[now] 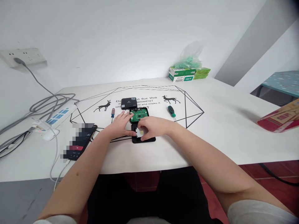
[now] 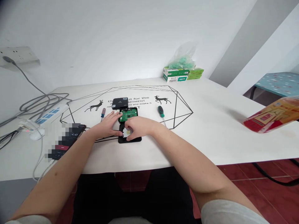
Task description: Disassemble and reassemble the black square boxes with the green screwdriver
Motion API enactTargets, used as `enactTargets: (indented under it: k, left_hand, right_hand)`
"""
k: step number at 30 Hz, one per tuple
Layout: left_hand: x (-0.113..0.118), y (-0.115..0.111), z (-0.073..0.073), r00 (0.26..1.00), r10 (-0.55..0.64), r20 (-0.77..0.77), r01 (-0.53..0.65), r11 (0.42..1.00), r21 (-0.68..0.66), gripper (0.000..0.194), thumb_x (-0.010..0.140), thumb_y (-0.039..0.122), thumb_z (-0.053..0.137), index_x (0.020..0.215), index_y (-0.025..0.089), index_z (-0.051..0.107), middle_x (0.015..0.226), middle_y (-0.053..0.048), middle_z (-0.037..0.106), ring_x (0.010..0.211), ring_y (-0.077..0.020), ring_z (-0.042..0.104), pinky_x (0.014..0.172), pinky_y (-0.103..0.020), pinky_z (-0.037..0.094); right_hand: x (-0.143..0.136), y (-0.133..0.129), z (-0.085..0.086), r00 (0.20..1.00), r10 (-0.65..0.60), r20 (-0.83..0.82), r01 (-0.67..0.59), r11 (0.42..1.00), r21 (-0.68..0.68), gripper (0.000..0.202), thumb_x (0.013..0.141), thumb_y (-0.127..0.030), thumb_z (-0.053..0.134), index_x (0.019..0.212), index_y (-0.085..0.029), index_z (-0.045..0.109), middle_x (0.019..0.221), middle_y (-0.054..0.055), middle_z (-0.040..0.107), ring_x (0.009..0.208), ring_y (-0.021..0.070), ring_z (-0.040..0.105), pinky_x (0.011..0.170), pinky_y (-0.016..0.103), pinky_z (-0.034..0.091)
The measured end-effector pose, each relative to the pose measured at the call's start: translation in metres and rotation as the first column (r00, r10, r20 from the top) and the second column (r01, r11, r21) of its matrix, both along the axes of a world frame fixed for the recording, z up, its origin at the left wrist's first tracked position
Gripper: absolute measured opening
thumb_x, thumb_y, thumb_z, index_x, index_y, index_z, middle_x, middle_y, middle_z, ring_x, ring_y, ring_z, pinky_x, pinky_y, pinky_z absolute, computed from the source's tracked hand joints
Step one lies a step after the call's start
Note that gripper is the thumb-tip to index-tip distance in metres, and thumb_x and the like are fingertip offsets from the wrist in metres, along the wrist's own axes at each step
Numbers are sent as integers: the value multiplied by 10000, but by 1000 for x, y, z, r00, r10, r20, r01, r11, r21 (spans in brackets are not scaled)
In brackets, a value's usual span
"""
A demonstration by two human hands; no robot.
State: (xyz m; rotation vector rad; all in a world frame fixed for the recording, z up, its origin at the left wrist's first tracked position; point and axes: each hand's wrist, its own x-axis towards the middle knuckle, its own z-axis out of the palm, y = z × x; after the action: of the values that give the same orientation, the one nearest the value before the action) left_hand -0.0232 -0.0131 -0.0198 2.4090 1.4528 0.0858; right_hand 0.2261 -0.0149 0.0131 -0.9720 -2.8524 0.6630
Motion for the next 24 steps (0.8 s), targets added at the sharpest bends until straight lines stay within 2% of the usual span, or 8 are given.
enactTargets:
  k: [8,11,15,17,20,22,23,24]
  left_hand:
    - [-1,1,-1,1000,9,-22,-9,1000,3,1211,824,855,667,1752,188,265,1827,-136,211,1696,-426,87,1356,-575,152]
    - [-4,5,-3,999,23,-34,-22,999,28,1153,865,839,634,1748,193,269,1816,-143,251,1690,-424,120,1352,-582,148]
    - [-10,10,-5,992,118,-35,-114,989,99,888,1018,726,481,1717,196,339,1772,-154,355,1663,-420,208,1314,-617,215]
    - [-12,11,-6,983,171,-60,-161,976,149,712,1073,614,419,1659,210,446,1718,-146,446,1638,-411,256,1290,-615,260]
    - [-13,12,-6,969,214,-120,-186,960,210,530,1061,493,459,1495,243,633,1618,-128,563,1588,-417,321,1240,-603,333]
    - [-13,13,-6,963,238,-124,-204,950,237,482,1050,456,471,1429,248,684,1572,-132,603,1540,-425,379,1204,-605,370]
    - [-14,13,-7,962,251,-111,-218,944,248,473,1050,439,463,1417,249,693,1550,-138,619,1514,-427,407,1190,-611,380]
    - [-14,14,-8,960,264,-94,-233,938,256,467,1050,415,453,1410,253,701,1529,-144,634,1492,-429,429,1180,-619,383]
  right_hand:
    - [2,2,2,1000,-9,11,10,999,-49,391,787,-429,877,1030,-159,732,1000,54,670,773,178,579,671,296,414]
    - [3,3,2,1000,-10,2,10,998,-61,393,786,-414,885,1045,-160,734,1002,52,666,773,175,585,677,293,426]
    - [3,2,0,1000,-20,0,20,998,-65,376,776,-404,887,1025,-168,733,1009,53,673,780,181,598,673,296,439]
    - [4,4,-1,1000,-18,2,18,998,-68,386,774,-430,884,1019,-173,735,1006,56,682,787,190,608,669,302,442]
    - [10,12,-1,997,-21,-74,18,999,-40,419,816,-515,845,1046,-182,740,1038,74,709,869,226,639,742,329,479]
    - [22,23,-1,977,-109,-183,112,994,4,397,890,-521,778,1098,-185,736,1108,97,730,980,257,666,863,366,512]
    - [30,30,-1,955,-195,-222,209,977,43,370,930,-505,735,1111,-182,731,1125,111,734,1014,270,672,915,391,518]
    - [39,36,-1,920,-304,-247,336,937,99,358,964,-481,696,1149,-177,722,1181,137,729,1078,293,670,965,420,516]
